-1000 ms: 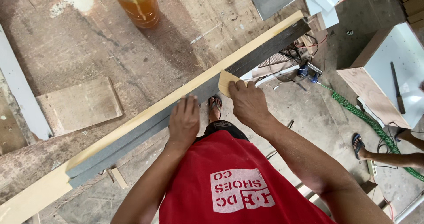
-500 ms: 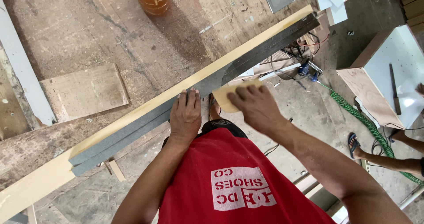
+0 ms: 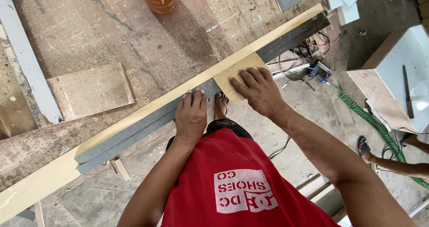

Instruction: The person pours a yellow liquid from a plastic bottle onto a wooden sanding block and rubs it onto a long wooden plank. They then use the block to smooth the surface of the plank, repeating the process of applying liquid and sanding along the length of the wood.

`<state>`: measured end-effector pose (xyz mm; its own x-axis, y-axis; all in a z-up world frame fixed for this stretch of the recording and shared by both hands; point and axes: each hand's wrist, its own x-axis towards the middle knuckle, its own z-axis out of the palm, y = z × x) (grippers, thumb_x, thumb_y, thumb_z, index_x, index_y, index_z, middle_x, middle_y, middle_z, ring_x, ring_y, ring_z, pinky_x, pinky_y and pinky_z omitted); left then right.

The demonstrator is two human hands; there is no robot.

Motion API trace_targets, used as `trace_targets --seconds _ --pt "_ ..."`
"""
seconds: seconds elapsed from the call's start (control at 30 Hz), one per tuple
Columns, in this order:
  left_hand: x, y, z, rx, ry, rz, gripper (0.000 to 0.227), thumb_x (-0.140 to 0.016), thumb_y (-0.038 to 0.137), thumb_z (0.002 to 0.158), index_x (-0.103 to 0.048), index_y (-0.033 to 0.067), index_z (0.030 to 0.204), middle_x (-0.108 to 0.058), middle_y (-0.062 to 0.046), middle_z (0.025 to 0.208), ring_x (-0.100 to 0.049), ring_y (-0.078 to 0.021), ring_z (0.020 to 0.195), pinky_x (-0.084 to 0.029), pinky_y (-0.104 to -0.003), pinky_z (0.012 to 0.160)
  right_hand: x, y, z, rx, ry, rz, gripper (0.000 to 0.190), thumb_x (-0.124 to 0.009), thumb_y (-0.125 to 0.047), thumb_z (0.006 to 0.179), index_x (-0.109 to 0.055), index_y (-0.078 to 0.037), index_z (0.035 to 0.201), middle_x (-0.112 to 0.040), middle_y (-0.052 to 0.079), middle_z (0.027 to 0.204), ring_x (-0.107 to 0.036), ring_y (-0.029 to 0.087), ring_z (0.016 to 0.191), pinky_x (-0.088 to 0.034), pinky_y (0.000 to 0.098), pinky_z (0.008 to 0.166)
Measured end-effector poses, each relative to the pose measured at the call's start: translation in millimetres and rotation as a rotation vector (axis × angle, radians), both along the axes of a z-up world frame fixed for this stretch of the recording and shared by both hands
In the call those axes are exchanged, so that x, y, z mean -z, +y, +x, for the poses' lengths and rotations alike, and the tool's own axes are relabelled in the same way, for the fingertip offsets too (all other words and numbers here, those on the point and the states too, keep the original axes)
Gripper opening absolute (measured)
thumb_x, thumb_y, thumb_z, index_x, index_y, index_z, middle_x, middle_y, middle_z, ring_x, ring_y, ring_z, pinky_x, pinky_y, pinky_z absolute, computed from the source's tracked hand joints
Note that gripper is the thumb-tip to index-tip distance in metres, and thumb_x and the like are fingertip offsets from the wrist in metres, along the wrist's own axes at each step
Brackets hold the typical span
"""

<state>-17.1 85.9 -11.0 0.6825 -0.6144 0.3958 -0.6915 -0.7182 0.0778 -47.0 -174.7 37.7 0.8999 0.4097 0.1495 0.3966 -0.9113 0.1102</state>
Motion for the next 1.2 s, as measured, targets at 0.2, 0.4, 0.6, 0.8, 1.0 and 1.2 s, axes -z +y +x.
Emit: trace_targets --seconds 0.2,0.4,0.6,0.8,1.0,1.2 --pt "2 -1 1 -0.004 -0.018 -0.014 0.027 -0.068 0.007 0.092 -0.076 0.0039 0.118 -0.07 -0.014 0.116 -0.067 -0.0341 0.11 -0.058 -0.042 0.086 16 4 -4 0.055 -0.009 0.087 0.048 -0.053 -0.007 0.094 -0.062 -0.025 0.138 -0.063 0.012 0.13 -0.06 0.034 0.125 -0.044 0.0518 0.103" --pt "-2 -2 0 -0.026 -0.014 0.0 0.026 -0.067 0.008 0.093 -0.076 0.005 0.117 -0.07 -0.013 0.116 -0.068 -0.0338 0.109 -0.059 -0.042 0.086 19 14 -29 0.105 0.031 0.079 0.044 -0.053 -0.015 0.096 -0.062 -0.028 0.137 -0.063 0.01 0.13 -0.06 0.033 0.124 -0.045 0.0509 0.1" --pt "-2 -2 2 -0.017 -0.047 -0.038 0.026 -0.071 0.006 0.09 -0.077 0.0042 0.115 -0.07 -0.013 0.113 -0.068 -0.034 0.105 -0.058 -0.04 0.078 9 17 -52 0.096 0.098 0.09 0.045 -0.047 -0.013 0.094 -0.062 -0.026 0.135 -0.062 0.008 0.122 -0.061 0.031 0.117 -0.047 0.0487 0.094" --pt "-2 -1 1 -0.012 -0.036 -0.017 0.026 -0.072 0.008 0.09 -0.077 0.0037 0.115 -0.07 -0.013 0.114 -0.068 -0.0328 0.107 -0.058 -0.04 0.08 15 -8 -22 0.06 -0.044 -0.002 0.046 -0.047 -0.016 0.095 -0.064 -0.028 0.137 -0.063 0.008 0.129 -0.057 0.03 0.126 -0.041 0.0515 0.103" --pt "2 0 1 0.004 -0.035 -0.017 0.028 -0.072 0.008 0.089 -0.076 0.0033 0.116 -0.07 -0.013 0.114 -0.068 -0.0338 0.107 -0.058 -0.041 0.08 20 -3 -4 0.028 -0.111 0.048 0.047 -0.049 -0.011 0.093 -0.066 -0.027 0.134 -0.062 0.01 0.127 -0.06 0.03 0.124 -0.044 0.0507 0.103" --pt "-2 -1 2 -0.005 -0.039 -0.021 0.025 -0.072 0.006 0.091 -0.076 0.0035 0.115 -0.07 -0.013 0.113 -0.069 -0.0333 0.105 -0.058 -0.041 0.08 43 7 -20 0.103 -0.061 0.05 0.046 -0.046 -0.012 0.097 -0.063 -0.029 0.137 -0.064 0.008 0.121 -0.062 0.03 0.119 -0.044 0.0479 0.094"
